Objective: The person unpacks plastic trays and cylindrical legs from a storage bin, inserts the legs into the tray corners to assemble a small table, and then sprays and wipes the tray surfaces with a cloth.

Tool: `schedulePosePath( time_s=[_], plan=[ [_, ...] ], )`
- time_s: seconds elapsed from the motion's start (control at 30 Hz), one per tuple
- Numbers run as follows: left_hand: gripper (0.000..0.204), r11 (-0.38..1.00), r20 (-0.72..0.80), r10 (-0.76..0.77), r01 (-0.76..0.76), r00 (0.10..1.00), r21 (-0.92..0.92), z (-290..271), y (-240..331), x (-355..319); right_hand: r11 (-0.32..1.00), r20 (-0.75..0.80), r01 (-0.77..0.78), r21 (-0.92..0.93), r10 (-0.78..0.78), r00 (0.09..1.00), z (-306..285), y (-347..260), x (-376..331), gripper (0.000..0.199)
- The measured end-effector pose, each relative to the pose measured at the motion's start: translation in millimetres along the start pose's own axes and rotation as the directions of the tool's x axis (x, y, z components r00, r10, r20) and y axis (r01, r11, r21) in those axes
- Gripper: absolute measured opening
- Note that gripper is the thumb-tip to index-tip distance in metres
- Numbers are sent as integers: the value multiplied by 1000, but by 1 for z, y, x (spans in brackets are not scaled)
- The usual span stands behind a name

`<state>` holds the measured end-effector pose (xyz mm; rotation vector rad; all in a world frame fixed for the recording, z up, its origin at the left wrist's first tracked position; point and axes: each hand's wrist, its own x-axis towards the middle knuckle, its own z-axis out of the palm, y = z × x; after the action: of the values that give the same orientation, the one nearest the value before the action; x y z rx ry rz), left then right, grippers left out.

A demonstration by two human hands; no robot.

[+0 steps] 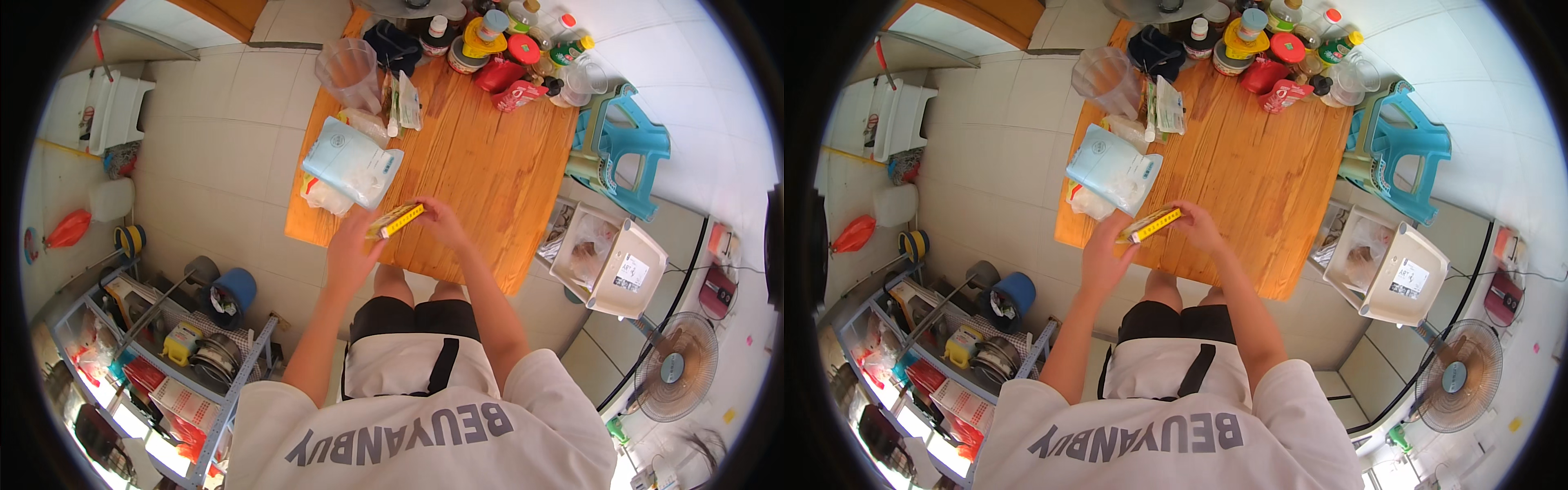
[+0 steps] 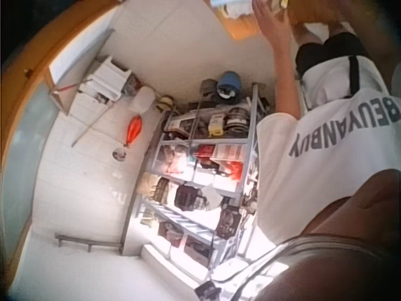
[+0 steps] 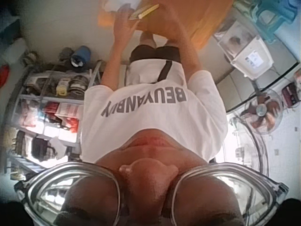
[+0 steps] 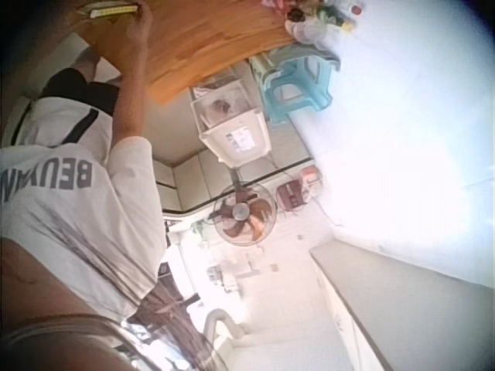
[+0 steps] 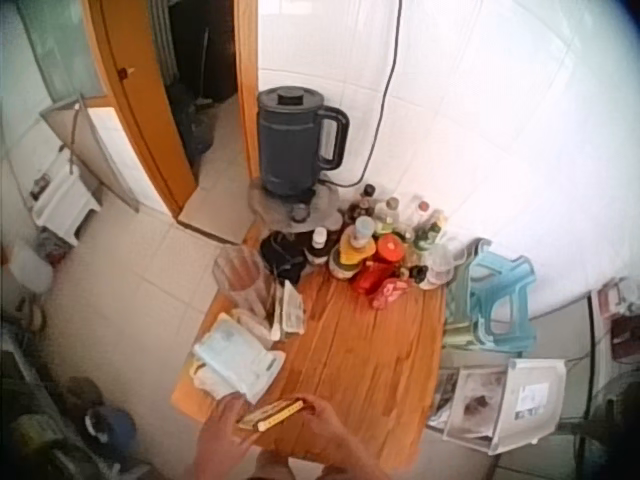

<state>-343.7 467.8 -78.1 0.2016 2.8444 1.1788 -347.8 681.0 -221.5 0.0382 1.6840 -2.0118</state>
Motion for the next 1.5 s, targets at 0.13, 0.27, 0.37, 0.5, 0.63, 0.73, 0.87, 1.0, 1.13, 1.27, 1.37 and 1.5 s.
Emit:
schedulePosePath(
  time_s=[0.13, 0.27, 0.37, 0.5, 0.63, 0.73, 0.87, 1.0, 1.13, 1.27, 1.37, 1.5],
  plan=[
    [30, 976, 61, -218, 218, 974, -8, 25, -22, 1, 989, -185, -148, -30, 140, 973, 17, -18, -11, 46],
    [32, 904, -37, -422, 423, 906, 60, 59, -34, 26, 953, -451, -256, -163, 159, 878, 10, -6, -33, 48],
    [34, 893, -98, -424, 433, 901, 123, 84, -48, 39, 940, -447, -198, -279, 55, 893, -6, 22, -63, 46],
    [37, 884, -43, -420, 419, 906, 207, 104, -61, 40, 884, -499, -327, -335, 128, 857, -8, 16, -123, 42],
    [34, 870, 33, -394, 361, 919, 337, 121, -69, 31, 821, -489, -394, -412, 166, 857, -12, 2, -172, 44],
    [30, 883, 36, -342, 309, 939, 353, 126, -65, 28, 793, -515, -410, -450, 145, 845, -13, -4, -204, 46],
    [31, 912, 14, -317, 301, 948, 280, 109, -27, 37, 779, -547, -455, -431, 176, 819, -17, -3, -237, 47],
    [31, 938, -171, -280, 307, 945, 159, 73, -3, 37, 807, -549, -422, -413, 149, 823, -29, 17, -272, 46],
    [27, 857, -250, -498, 427, 831, -287, 7, -3, 40, 759, -591, -483, -438, 162, 790, -46, 42, -306, 43],
    [23, 715, -225, -609, 402, 761, -572, -26, -45, 54, 715, -587, -545, -438, 232, 776, -61, 47, -318, 41],
    [21, 675, 145, -629, 629, 764, -385, -30, -95, 86, 671, -552, -582, -460, 298, 779, -67, 51, -318, 40],
    [23, 753, 322, -581, 644, 747, -135, -20, -175, 123, 670, -495, -562, -485, 319, 808, -69, 50, -315, 40]
  ],
)
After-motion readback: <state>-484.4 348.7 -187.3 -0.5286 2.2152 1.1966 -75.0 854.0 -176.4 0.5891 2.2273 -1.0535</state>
